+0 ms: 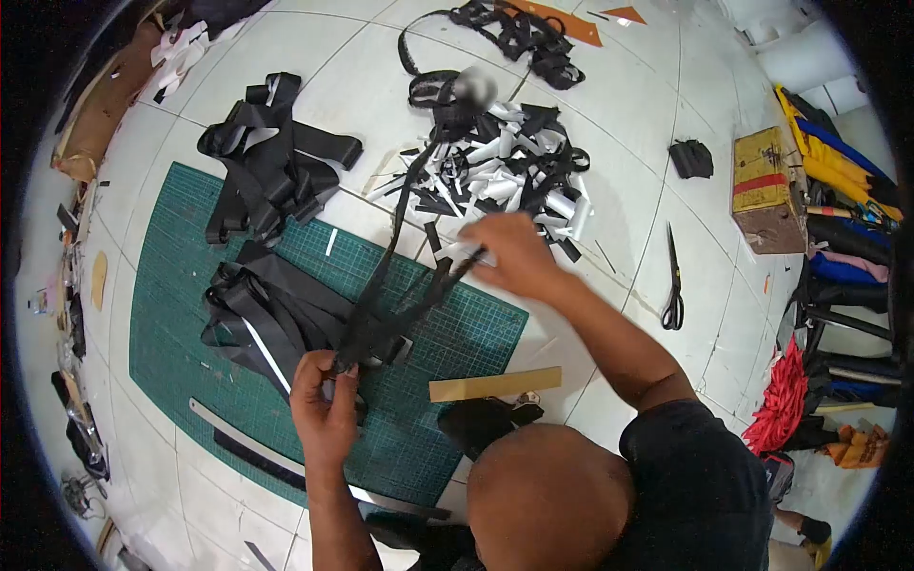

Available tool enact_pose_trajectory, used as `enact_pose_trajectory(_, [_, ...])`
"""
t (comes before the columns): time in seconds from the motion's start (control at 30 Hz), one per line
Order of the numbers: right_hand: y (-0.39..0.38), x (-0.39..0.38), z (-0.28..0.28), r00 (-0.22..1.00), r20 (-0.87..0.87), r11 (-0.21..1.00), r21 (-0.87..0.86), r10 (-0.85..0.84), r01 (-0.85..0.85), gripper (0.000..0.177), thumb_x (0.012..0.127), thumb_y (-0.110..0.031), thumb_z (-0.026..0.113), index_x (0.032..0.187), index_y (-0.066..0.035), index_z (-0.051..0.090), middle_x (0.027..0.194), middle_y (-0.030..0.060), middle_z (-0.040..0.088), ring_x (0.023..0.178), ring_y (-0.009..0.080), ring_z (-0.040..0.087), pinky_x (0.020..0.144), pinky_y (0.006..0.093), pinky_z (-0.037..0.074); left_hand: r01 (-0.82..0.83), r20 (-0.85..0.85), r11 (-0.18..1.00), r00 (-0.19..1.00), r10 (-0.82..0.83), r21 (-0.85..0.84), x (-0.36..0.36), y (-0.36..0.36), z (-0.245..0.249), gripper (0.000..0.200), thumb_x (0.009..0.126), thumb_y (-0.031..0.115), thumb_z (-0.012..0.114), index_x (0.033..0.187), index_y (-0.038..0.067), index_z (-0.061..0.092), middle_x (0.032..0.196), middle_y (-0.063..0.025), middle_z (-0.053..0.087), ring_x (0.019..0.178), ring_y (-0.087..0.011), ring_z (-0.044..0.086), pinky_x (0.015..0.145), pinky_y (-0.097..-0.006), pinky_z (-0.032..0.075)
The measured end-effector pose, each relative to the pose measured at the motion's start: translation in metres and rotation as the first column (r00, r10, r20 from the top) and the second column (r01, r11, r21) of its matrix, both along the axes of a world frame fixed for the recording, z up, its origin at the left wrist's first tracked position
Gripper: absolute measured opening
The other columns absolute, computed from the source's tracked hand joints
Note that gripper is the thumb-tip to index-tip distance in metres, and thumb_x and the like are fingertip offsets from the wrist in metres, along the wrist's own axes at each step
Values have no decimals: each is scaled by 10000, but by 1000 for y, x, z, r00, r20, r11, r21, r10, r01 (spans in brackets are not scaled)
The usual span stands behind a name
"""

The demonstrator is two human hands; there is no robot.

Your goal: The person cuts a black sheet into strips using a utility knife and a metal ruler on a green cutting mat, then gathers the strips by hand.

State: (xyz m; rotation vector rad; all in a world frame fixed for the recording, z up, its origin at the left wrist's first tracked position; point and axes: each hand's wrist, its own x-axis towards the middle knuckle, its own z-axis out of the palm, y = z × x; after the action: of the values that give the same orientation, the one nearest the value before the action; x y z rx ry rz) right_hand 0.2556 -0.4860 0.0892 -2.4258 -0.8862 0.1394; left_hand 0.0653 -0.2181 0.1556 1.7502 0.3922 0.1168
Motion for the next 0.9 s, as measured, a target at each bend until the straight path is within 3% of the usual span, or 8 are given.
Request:
enact_pose_trajectory(0.17, [-53,101,-19,927,49,915,186,-372,357,422,769,-322,730,1109,-79,669,1066,167,668,986,340,660,849,433,521,-20,18,993,1000,22,-114,1,-7,-1,50,934,-18,608,978,4,616,898,0,550,780,-58,490,681,-219,380])
enact_pose_trajectory(0.3, [-103,162,-55,739,357,683,-293,-571,669,362,870,-366,704,1083,-83,633,1066,147,692,1058,345,654,905,470,504,77,-38,982,996,-85,-171,9,-17,-7,89,931,-11,619,1019,-6,629,950,-25,611,835,-73,560,725,-237,437])
enact_pose_trajectory(0.47, [-139,215,-54,481,143,492,436,-865,754,260,934,-295,665,1052,-63,651,868,123,707,833,305,705,820,447,546,299,92,954,950,-297,-4,34,-48,-17,277,930,57,655,1197,4,599,1065,-128,664,977,-210,658,880,-331,516])
enact_pose_trajectory(0.6, [-92,168,87,635,-348,58,847,-690,528,244,1014,-215,606,1053,16,676,817,42,641,730,101,599,664,258,500,588,47,809,808,-587,-9,44,-85,-4,569,925,152,703,1438,56,474,1170,-182,646,1040,-284,658,937,-375,520])
enact_pose_trajectory(0.7, [-89,149,118,686,62,483,756,-725,442,249,1005,-218,628,1086,12,675,831,17,636,706,76,533,641,242,452,623,-355,768,758,-546,149,42,-79,-1,707,910,200,736,1515,84,388,1268,-193,608,1134,-327,636,972,-428,517])
enact_pose_trajectory(0.8, [-49,93,126,814,325,797,549,-480,251,191,983,-120,622,1138,-27,684,847,6,636,743,57,552,650,221,448,387,-190,922,906,-378,12,50,-58,18,748,895,222,756,1520,75,371,1404,-222,518,1241,-358,577,1000,-456,504])
enact_pose_trajectory(0.83, [-26,55,132,911,-33,811,443,-411,382,175,973,-94,617,1123,-37,685,855,35,654,754,74,589,645,253,467,315,45,927,943,-330,202,55,-53,17,783,886,228,767,1528,63,351,1470,-239,451,1274,-365,543,996,-462,501])
enact_pose_trajectory(0.9, [-5,22,115,983,125,964,215,135,-159,178,910,-134,659,1078,-91,699,843,82,659,734,244,662,643,369,509,260,159,953,946,-284,155,56,-54,39,725,867,197,760,1462,-14,403,1366,-257,500,1231,-373,545,990,-442,483])
